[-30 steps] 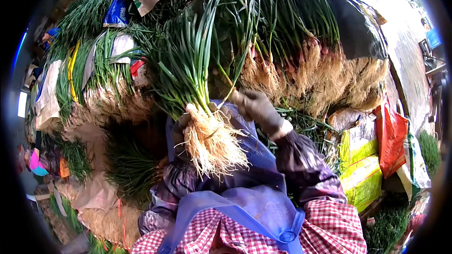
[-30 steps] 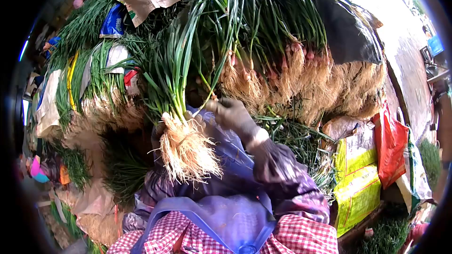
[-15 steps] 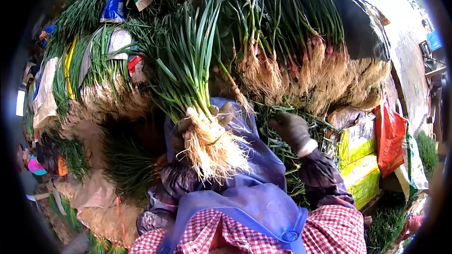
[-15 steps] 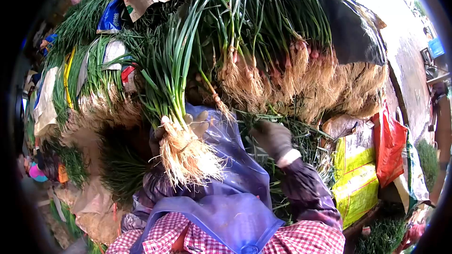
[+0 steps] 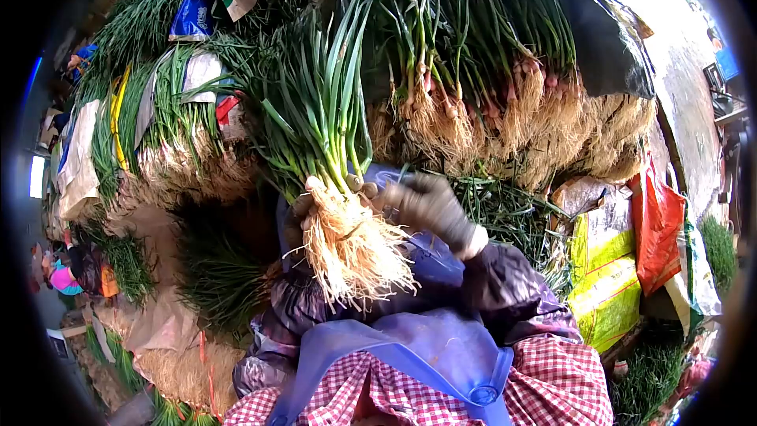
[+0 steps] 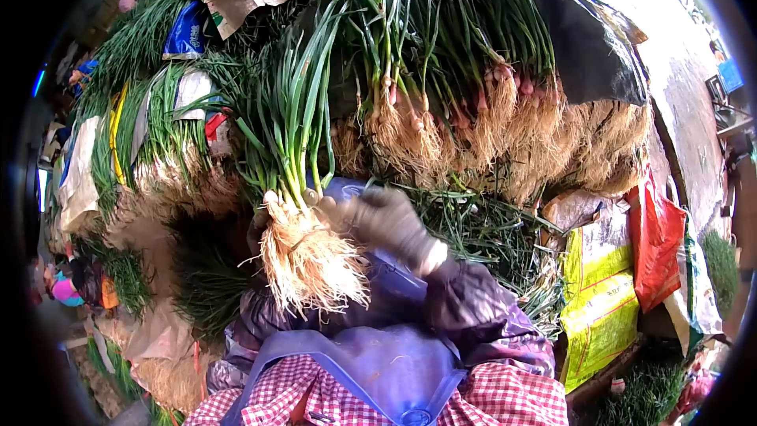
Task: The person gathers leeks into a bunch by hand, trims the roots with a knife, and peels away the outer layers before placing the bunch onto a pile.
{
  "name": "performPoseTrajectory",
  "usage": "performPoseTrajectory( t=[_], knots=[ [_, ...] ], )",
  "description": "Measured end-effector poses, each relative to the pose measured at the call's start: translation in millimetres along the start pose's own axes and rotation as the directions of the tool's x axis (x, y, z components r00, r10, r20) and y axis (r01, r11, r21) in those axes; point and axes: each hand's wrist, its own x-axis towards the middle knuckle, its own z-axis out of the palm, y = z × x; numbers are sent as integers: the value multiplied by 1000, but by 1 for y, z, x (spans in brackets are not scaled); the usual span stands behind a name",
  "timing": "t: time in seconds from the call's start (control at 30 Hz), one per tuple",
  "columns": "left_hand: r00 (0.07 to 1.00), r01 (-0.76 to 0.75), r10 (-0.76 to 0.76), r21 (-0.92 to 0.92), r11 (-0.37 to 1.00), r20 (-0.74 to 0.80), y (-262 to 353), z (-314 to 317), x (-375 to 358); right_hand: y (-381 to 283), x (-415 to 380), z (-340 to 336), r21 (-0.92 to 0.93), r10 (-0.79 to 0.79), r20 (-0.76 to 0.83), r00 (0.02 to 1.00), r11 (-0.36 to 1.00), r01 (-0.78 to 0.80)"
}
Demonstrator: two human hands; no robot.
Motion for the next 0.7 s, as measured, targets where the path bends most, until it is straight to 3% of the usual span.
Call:
performPoseTrajectory(
  t=[0.03, 0.1, 0.13, 0.17, 0.2, 0.23, 0.3, 0.33, 0.37, 0.43, 0.47, 0.5, 0.53, 0.57, 0.6, 0.63, 0.67, 0.7],
  knots=[
    [999, 19, -19, -10, 1000, -42, 0, 9, -4, -26, 8, -7, -75, 239, -97, 966, 966, -246],
    [993, -77, 76, -14, 997, -94, -2, 13, -4, -12, 28, 4, 52, 183, -41, 982, 982, -180],
    [999, 35, -35, -2, 999, -27, 2, 16, -5, 6, 40, 10, 165, 142, 19, 990, 976, -143],
    [999, 36, -36, -8, 999, -7, 4, 15, -5, 3, 44, 22, 209, 117, 59, 991, 970, -127],
    [999, 31, -31, -18, 999, 8, 4, 13, -5, -6, 42, 26, 135, 95, -77, 993, 987, -84],
    [1000, 17, -17, -25, 1000, 20, 3, 11, -5, -13, 40, 21, 281, 18, -160, 987, 959, 28],
    [1000, -6, 7, -32, 999, 25, 3, 8, -6, -6, 43, -8, 148, -29, -313, 949, 986, 79],
    [999, -13, 14, -34, 999, 34, 4, 9, -6, 0, 35, -29, -540, -68, -134, 989, 841, -15],
    [999, -16, 18, -41, 999, 42, 5, 8, -7, -2, 27, -44, -964, 27, 27, 999, 265, 19],
    [999, -6, 9, -52, 999, 45, 4, 5, -8, -16, 11, -53, -995, 282, 78, 956, -29, 90],
    [999, -8, 11, -58, 998, 52, 4, 4, -7, -37, 16, -44, -999, 204, -32, 979, -50, -22],
    [998, -6, 9, -63, 998, 57, 4, 4, -6, -38, 19, -51, -985, -180, -15, 984, 172, 16],
    [998, -7, 11, -65, 998, 61, 4, 3, -7, -50, 34, -47, -989, -338, -105, 935, 131, -64],
    [998, -8, 12, -66, 998, 65, 4, 4, -7, -49, 55, -54, -984, -627, -65, 776, 169, 54],
    [997, -9, 14, -67, 998, 69, 4, 5, -7, -73, 69, -45, -977, -621, -176, 764, 205, -59],
    [997, -12, 17, -68, 998, 76, 3, 5, -7, -85, 87, -44, -933, -502, -323, 802, 312, -180],
    [997, -12, 18, -71, 997, 80, 4, 5, -7, -99, 99, -41, -933, -402, -348, 847, 231, -275],
    [996, -16, 23, -76, 997, 86, 3, 5, -6, -94, 114, -47, -936, -391, -340, 855, 233, -265]
  ],
)
